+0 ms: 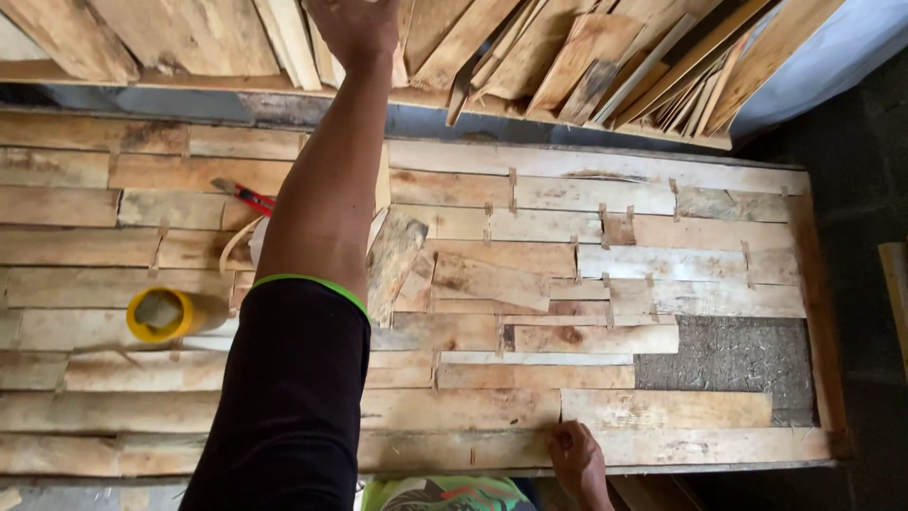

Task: Fitting and arranging thin wood planks onto a larger surface to create a textured wooden panel.

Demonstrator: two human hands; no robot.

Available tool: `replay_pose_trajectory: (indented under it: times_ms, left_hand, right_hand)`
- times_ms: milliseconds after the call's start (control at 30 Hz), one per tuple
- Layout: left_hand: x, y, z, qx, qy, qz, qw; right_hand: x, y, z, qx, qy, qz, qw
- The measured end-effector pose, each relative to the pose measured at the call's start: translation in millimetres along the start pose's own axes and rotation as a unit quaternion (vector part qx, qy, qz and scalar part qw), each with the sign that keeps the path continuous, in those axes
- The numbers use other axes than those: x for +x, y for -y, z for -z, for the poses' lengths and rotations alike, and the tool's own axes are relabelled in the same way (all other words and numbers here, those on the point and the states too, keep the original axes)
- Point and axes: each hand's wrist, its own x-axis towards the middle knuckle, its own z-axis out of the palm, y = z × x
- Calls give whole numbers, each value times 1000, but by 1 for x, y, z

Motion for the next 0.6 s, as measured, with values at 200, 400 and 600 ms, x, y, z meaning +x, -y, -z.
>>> replay_pose_trajectory:
  times_ms: [200,400,600]
  left_hand:
    - [-12,-90,52,63,-11,-49,997]
    - [1,-32,21,147,-63,-109,981]
    - [-5,-49,49,42,-56,-144,987]
  right_hand:
    - [5,-21,-8,-12,17,-7,1000]
    - [4,-29,-14,-1,21,-30,999]
    - [4,-15,-7,2,30,-26,999]
